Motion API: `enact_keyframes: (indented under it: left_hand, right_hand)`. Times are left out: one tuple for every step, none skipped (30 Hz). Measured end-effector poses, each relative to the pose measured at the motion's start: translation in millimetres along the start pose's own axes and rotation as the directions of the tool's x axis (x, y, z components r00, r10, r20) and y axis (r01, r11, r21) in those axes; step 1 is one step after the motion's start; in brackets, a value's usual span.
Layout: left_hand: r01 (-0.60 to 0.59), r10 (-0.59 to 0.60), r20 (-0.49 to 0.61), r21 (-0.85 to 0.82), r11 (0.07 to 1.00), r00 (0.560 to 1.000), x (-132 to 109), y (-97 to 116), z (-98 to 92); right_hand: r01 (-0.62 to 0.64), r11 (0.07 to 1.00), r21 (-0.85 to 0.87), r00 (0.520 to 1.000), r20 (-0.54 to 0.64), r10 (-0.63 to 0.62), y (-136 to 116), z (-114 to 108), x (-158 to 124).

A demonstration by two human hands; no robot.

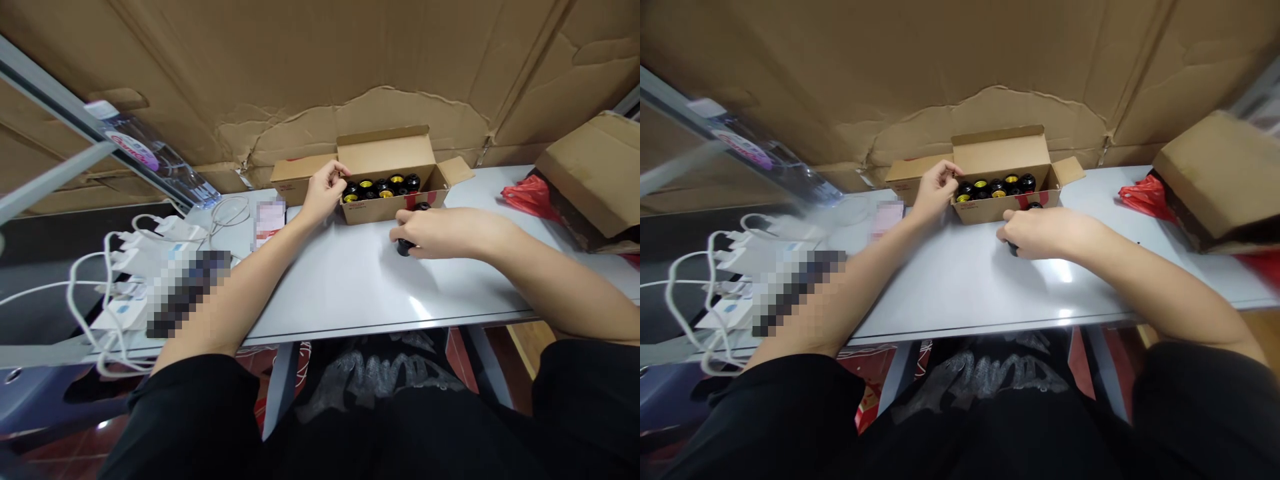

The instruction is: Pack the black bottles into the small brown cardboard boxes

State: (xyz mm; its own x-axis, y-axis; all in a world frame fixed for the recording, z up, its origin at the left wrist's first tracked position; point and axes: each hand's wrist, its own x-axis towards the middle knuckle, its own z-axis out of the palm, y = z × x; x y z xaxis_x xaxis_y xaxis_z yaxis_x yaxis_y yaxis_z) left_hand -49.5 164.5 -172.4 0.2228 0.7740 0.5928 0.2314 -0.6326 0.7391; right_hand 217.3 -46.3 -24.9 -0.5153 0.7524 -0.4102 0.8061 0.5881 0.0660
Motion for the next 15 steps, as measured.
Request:
enact_keyframes:
  left_hand:
    - [0.006,-0.006,0.002,0.003,1.0,1.0,-0.2,1.0,-0.3]
    - [0.014,-0.014,0.005,0.006,1.0,1.0,-0.5,1.9,-0.6]
    - [0.021,-0.021,0.006,0.008,1.0,1.0,-0.8,2.6,-1.1]
    - [0.027,-0.027,0.006,0.01,1.0,1.0,-1.0,2.9,-1.5]
    - [0.03,-0.03,0.006,0.011,0.999,1.0,-1.1,2.8,-2.0]
    - [0.029,-0.03,0.007,0.012,0.999,1.0,-1.1,2.2,-2.6]
    - [0.024,-0.024,0.008,0.013,1.0,1.0,-1.0,1.0,-3.1]
    - [0.016,-0.016,0.011,0.014,1.0,1.0,-0.7,-0.7,-3.6]
    - [0.008,-0.009,0.014,0.013,1.0,1.0,-0.3,-2.6,-4.0]
    - [0.003,-0.003,0.017,0.011,1.0,1.0,0.1,-4.7,-4.4]
    - [0.001,-0.001,0.017,0.011,1.0,1.0,0.4,-6.6,-4.6]
    - [0.0,0.0,0.015,0.011,1.0,1.0,0.6,-8.3,-4.8]
    - [0.001,-0.001,0.012,0.012,1.0,1.0,0.7,-9.6,-4.8]
    - [0.004,-0.004,0.008,0.012,1.0,1.0,0.6,-10.3,-4.9]
    - [0.007,-0.007,0.005,0.012,1.0,1.0,0.3,-10.5,-4.9]
  right_hand:
    - [0.033,0.999,0.035,0.999,0.021,-0.033,0.3,0.5,2.9]
    - [0.059,0.996,0.066,0.997,0.038,-0.061,1.2,0.6,6.0]
    - [0.085,0.991,0.099,0.995,0.043,-0.09,2.9,0.5,9.2]
    - [0.116,0.985,0.132,0.992,0.031,-0.121,6.0,0.2,12.3]
    - [0.156,0.973,0.167,0.987,0.001,-0.159,10.8,-0.4,15.2]
    - [0.206,0.957,0.206,0.978,-0.045,-0.201,17.2,-1.1,17.7]
    - [0.267,0.932,0.245,0.963,-0.106,-0.248,25.2,-2.0,19.6]
    - [0.325,0.903,0.282,0.943,-0.169,-0.287,34.6,-2.9,20.9]
    - [0.367,0.874,0.32,0.925,-0.223,-0.307,44.8,-3.8,21.6]
    - [0.39,0.849,0.356,0.913,-0.268,-0.307,55.4,-4.6,21.7]
    - [0.399,0.827,0.396,0.908,-0.301,-0.293,65.8,-5.2,21.5]
    - [0.391,0.806,0.445,0.91,-0.318,-0.265,75.7,-5.5,21.1]
    - [0.365,0.786,0.5,0.92,-0.324,-0.221,84.5,-5.5,20.9]
    - [0.329,0.766,0.553,0.932,-0.322,-0.167,92.2,-5.3,20.9]
    - [0.291,0.747,0.597,0.941,-0.321,-0.11,98.7,-4.8,21.2]
